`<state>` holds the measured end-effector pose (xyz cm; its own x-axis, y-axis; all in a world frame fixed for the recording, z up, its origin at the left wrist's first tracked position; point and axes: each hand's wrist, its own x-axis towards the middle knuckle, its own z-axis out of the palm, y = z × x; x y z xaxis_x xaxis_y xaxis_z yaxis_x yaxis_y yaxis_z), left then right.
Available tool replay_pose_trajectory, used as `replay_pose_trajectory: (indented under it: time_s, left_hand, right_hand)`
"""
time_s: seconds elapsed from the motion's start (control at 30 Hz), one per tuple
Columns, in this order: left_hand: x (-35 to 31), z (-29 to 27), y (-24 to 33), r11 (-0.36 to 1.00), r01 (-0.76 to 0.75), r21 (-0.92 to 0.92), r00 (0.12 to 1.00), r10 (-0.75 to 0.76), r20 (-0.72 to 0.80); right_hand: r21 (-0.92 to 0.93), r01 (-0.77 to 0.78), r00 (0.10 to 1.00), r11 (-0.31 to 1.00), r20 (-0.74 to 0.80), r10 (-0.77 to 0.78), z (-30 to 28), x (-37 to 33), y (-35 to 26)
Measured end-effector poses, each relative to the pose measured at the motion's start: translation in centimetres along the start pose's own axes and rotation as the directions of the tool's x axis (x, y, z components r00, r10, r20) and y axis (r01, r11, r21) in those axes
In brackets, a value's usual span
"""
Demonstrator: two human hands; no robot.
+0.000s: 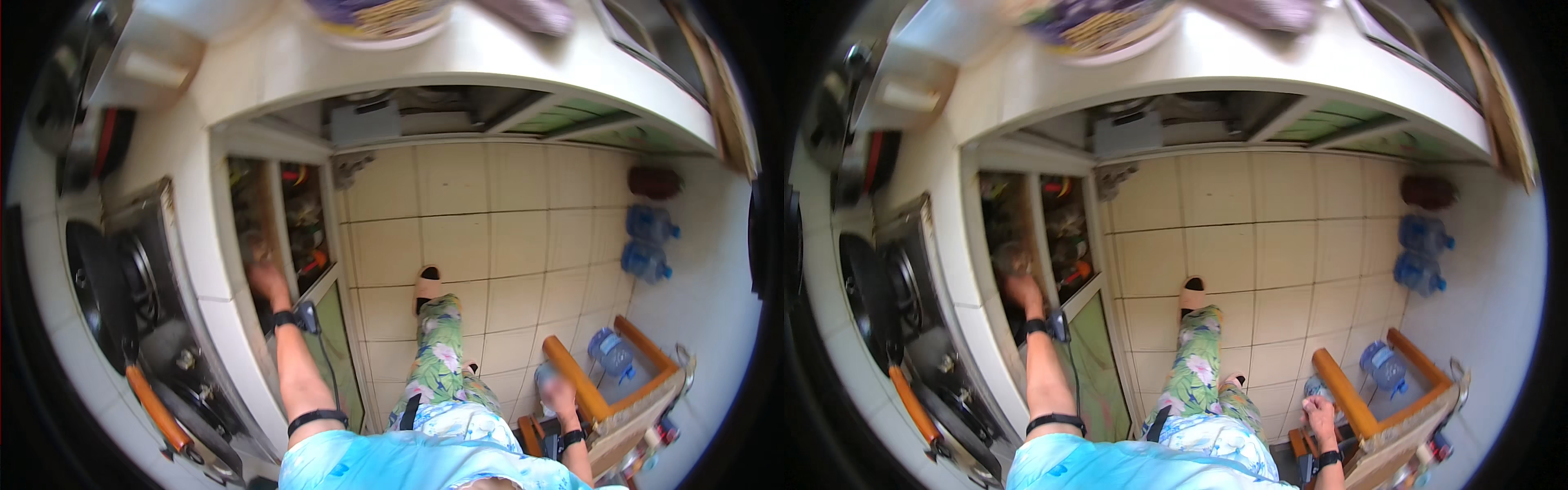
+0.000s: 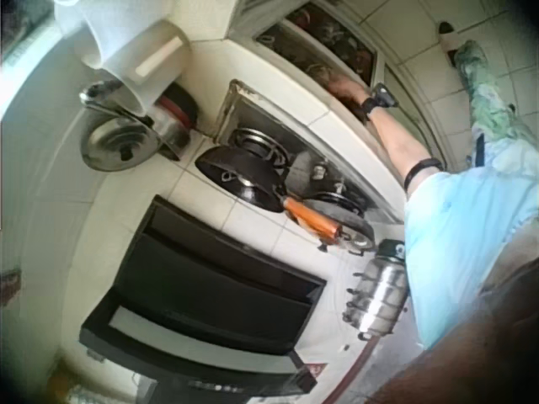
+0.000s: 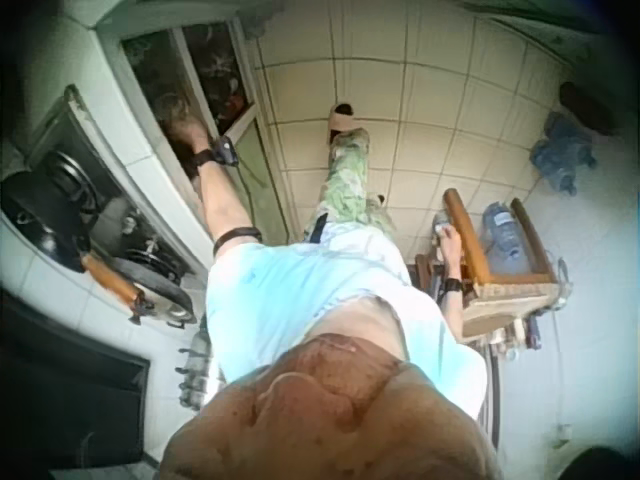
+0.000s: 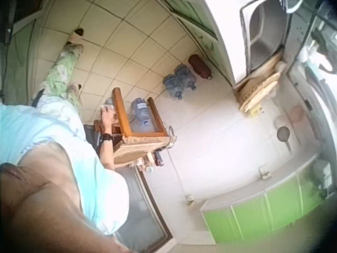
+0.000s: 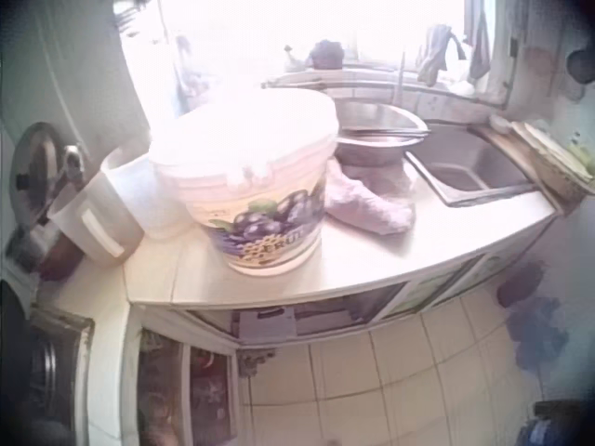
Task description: The person carries a wooden board to the kitchen, checks flatbread cooking in a pan, and later cleans a bed surface with a brush.
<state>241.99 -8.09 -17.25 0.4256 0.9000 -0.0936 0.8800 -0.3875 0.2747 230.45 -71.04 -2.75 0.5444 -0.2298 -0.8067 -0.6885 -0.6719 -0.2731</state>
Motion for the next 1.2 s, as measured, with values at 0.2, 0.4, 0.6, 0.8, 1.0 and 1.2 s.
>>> replay_pose_trajectory:
  time_s: [0.2, 0.4, 0.6, 0.8, 1.0, 1.2]
  left_hand:
    - [-9.8, 0.4, 1.5, 0.860, -0.506, 0.061, 0.862, 0.506, 0.022]
    - [-22.9, 3.2, 9.4, 0.528, -0.820, -0.222, 0.379, 0.790, 0.482]
    - [-40.1, 0.5, 20.3, 0.156, -0.883, -0.443, -0.087, 0.873, 0.480]
    - [-59.1, -0.7, 25.3, -0.223, -0.795, -0.564, -0.486, 0.791, 0.373]
    - [-79.8, -4.8, 28.0, -0.500, -0.472, -0.726, -0.793, 0.601, 0.101]
    - [-93.1, -7.7, 29.3, -0.439, -0.294, -0.849, -0.863, 0.503, 0.039]
  right_hand:
    - [0.246, -0.046, 0.998, 0.968, -0.019, 0.053, -1.3, -1.5, 6.7]
    - [0.558, -0.126, 0.967, 0.820, -0.114, 0.226, 0.4, -5.2, 14.0]
    - [0.783, -0.067, 0.928, 0.618, -0.179, 0.327, 3.4, -9.7, 26.0]
    - [0.971, -0.033, 0.746, 0.235, -0.133, 0.653, 5.9, -17.5, 38.5]
    - [0.828, 0.550, 0.318, -0.112, -0.084, 0.944, 4.1, -25.9, 48.2]
    - [0.652, 0.736, 0.282, -0.180, -0.053, 0.958, 0.6, -26.4, 49.6]
